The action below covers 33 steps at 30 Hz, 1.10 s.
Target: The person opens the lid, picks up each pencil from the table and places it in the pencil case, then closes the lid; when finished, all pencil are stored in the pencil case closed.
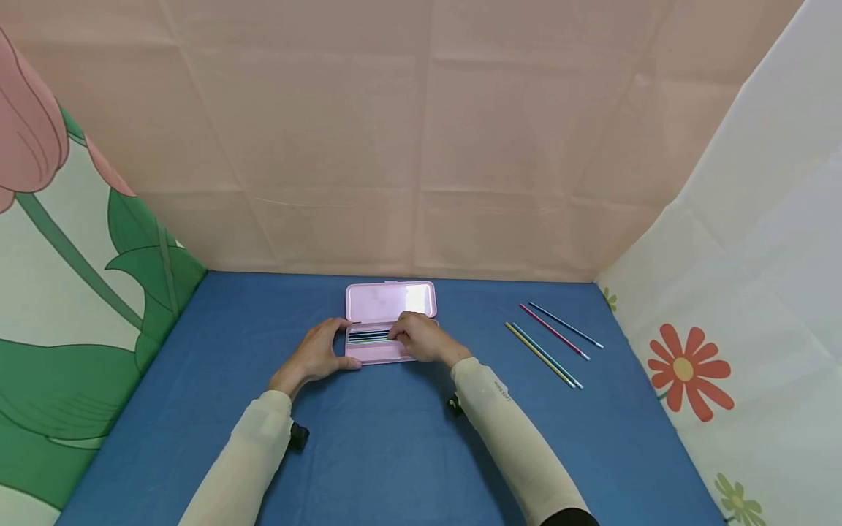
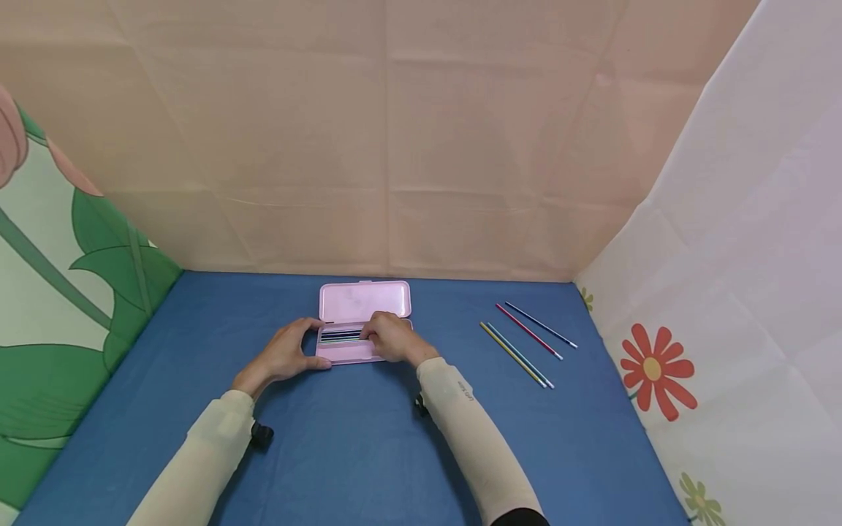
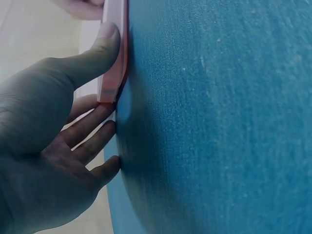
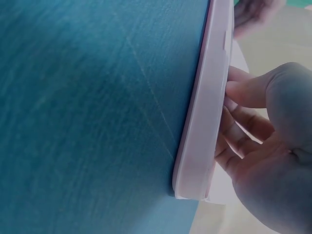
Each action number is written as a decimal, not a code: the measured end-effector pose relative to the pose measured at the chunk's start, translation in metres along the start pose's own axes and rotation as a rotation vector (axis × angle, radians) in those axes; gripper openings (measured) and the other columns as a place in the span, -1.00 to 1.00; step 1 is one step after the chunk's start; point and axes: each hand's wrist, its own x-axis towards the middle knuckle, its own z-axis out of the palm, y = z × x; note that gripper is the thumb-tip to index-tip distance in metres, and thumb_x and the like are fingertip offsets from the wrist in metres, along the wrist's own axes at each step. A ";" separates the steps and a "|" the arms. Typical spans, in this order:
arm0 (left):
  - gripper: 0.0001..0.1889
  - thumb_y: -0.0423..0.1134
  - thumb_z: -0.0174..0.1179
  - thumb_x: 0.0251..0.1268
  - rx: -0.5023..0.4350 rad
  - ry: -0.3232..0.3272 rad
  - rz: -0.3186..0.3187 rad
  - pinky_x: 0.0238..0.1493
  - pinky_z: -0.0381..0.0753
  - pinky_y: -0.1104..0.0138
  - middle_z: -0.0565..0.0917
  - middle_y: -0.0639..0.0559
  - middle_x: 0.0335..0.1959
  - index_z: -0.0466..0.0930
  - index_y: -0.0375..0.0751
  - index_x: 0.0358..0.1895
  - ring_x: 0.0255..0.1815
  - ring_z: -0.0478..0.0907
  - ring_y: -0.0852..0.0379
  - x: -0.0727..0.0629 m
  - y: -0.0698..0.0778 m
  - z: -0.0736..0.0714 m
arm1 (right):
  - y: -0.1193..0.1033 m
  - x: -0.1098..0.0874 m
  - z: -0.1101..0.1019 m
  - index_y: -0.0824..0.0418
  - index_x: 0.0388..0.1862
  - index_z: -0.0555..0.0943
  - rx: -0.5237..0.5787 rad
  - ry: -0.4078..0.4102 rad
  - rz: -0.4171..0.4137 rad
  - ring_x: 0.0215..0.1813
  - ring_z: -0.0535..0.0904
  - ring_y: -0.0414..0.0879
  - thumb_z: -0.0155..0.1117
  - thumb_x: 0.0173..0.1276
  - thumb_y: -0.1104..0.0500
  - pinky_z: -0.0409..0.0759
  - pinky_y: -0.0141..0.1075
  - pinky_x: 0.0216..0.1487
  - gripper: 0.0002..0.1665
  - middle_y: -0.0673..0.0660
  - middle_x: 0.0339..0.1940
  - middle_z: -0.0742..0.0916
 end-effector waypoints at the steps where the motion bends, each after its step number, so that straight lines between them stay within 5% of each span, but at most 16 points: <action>1: -0.10 -0.06 0.71 0.29 -0.001 0.000 0.001 0.76 0.31 -0.39 0.47 -0.38 0.67 0.46 -0.28 0.60 0.73 0.36 -0.43 0.000 0.000 0.000 | 0.006 0.001 0.004 0.21 0.04 0.91 -0.005 0.013 -0.019 0.11 0.78 0.03 0.21 0.63 0.41 0.80 -0.03 0.29 -0.65 0.16 0.02 0.89; 8: -0.09 -0.07 0.71 0.29 -0.017 -0.004 -0.008 0.77 0.30 -0.38 0.47 -0.37 0.68 0.45 -0.27 0.61 0.73 0.35 -0.42 -0.002 0.002 -0.001 | 0.041 0.008 0.022 0.18 0.12 0.90 0.032 0.057 -0.073 0.07 0.77 -0.07 0.19 0.63 0.33 0.80 -0.16 0.25 -0.64 0.10 0.02 0.90; 13: -0.09 -0.07 0.72 0.28 -0.021 -0.003 -0.012 0.77 0.31 -0.38 0.48 -0.36 0.67 0.45 -0.27 0.61 0.73 0.36 -0.42 -0.002 0.001 -0.001 | 0.026 -0.003 0.008 0.28 0.09 0.88 0.073 0.112 -0.064 -0.02 0.75 -0.03 0.29 0.60 0.34 0.81 -0.12 0.15 -0.72 0.16 -0.03 0.89; 15: -0.09 -0.08 0.73 0.27 -0.015 0.000 -0.008 0.76 0.31 -0.38 0.49 -0.36 0.66 0.46 -0.28 0.60 0.73 0.37 -0.42 -0.001 0.001 -0.001 | 0.007 -0.012 -0.007 0.33 0.10 0.86 0.087 0.114 -0.021 -0.02 0.75 0.01 0.34 0.57 0.39 0.82 -0.05 0.16 -0.75 0.21 -0.03 0.89; 19: -0.08 -0.08 0.73 0.26 -0.002 0.003 0.000 0.76 0.32 -0.38 0.49 -0.37 0.66 0.47 -0.28 0.60 0.73 0.37 -0.43 -0.001 0.000 -0.001 | 0.002 -0.028 -0.017 0.33 0.15 0.85 0.061 0.138 0.020 0.06 0.79 0.01 0.34 0.60 0.37 0.83 -0.03 0.24 -0.73 0.20 0.03 0.89; 33: -0.07 -0.11 0.74 0.25 -0.009 0.009 -0.002 0.76 0.32 -0.38 0.47 -0.38 0.68 0.45 -0.30 0.61 0.74 0.35 -0.44 -0.002 0.001 -0.002 | 0.035 -0.108 -0.041 0.34 0.21 0.80 0.041 0.237 0.110 0.20 0.79 0.15 0.43 0.59 0.33 0.76 0.20 0.31 -0.71 0.23 0.17 0.87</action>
